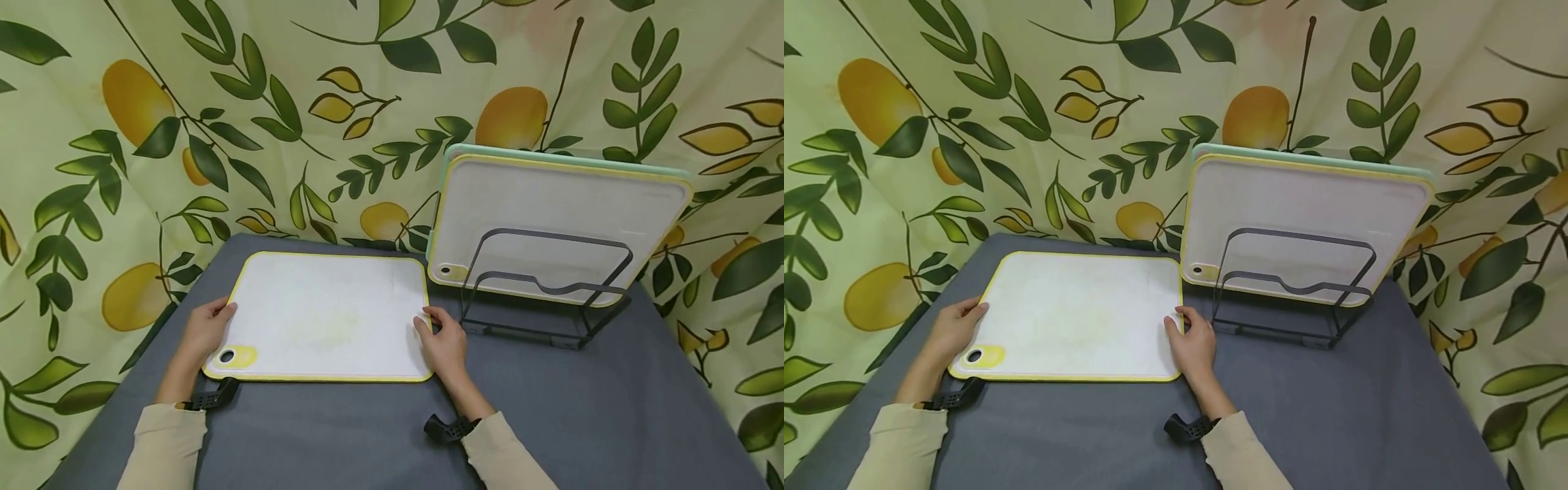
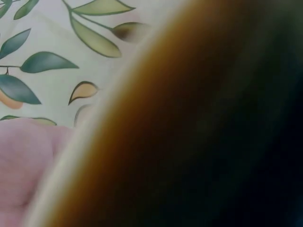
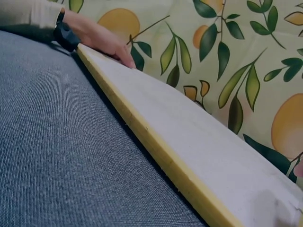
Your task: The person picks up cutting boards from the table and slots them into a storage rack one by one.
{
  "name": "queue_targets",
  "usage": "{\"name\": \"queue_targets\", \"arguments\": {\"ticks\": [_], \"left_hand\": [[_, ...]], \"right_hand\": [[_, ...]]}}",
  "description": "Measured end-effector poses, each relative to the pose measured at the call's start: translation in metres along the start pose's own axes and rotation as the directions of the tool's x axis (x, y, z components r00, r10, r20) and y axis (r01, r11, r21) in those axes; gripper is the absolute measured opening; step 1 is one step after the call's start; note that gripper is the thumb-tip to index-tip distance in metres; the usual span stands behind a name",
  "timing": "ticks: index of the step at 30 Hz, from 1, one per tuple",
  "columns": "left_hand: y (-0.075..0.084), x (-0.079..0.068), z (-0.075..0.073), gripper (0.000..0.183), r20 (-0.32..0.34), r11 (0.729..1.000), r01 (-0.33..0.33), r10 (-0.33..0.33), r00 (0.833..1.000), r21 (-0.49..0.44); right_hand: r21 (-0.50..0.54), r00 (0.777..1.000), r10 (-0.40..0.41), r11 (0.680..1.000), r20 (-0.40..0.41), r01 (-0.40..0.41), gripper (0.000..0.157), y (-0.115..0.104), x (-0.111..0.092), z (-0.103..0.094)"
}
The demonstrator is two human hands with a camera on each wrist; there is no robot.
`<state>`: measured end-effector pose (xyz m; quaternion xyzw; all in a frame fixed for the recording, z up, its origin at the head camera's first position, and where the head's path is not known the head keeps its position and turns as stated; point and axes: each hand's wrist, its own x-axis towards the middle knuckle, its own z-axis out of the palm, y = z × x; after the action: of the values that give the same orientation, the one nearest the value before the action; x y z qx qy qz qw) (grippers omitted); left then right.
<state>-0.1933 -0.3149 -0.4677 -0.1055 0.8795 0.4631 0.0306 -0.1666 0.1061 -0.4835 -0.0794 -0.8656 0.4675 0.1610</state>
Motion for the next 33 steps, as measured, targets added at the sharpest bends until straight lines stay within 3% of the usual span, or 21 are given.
{"name": "queue_targets", "arguments": {"ticks": [13,18,23,29,33], "left_hand": [[0.008,0.001,-0.003,0.062,-0.043,1.0,-0.003,0.002,0.999,-0.018],[0.006,-0.003,-0.005,0.061,-0.055,0.999,-0.047,0.046,0.997,-0.026],[0.001,-0.007,-0.004,0.061,-0.089,0.998,-0.045,0.041,0.995,-0.046],[-0.002,-0.008,-0.003,0.058,-0.163,0.997,-0.023,0.011,0.987,-0.074],[-0.004,-0.011,-0.002,0.054,-0.199,0.995,-0.05,0.032,0.979,-0.087]], "right_hand": [[0.003,1.0,-0.018,1.0,-0.011,0.018,0.028,-0.001,0.006,-0.003],[0.003,1.0,-0.013,1.0,-0.02,0.014,0.03,-0.002,0.006,-0.003],[-0.008,1.0,-0.009,1.0,-0.002,0.009,0.035,-0.002,0.006,-0.004],[-0.06,0.998,0.03,0.998,0.058,-0.026,0.045,-0.005,0.012,-0.001],[-0.092,0.991,0.092,0.992,0.092,-0.084,0.05,-0.01,0.015,0.002]]}}
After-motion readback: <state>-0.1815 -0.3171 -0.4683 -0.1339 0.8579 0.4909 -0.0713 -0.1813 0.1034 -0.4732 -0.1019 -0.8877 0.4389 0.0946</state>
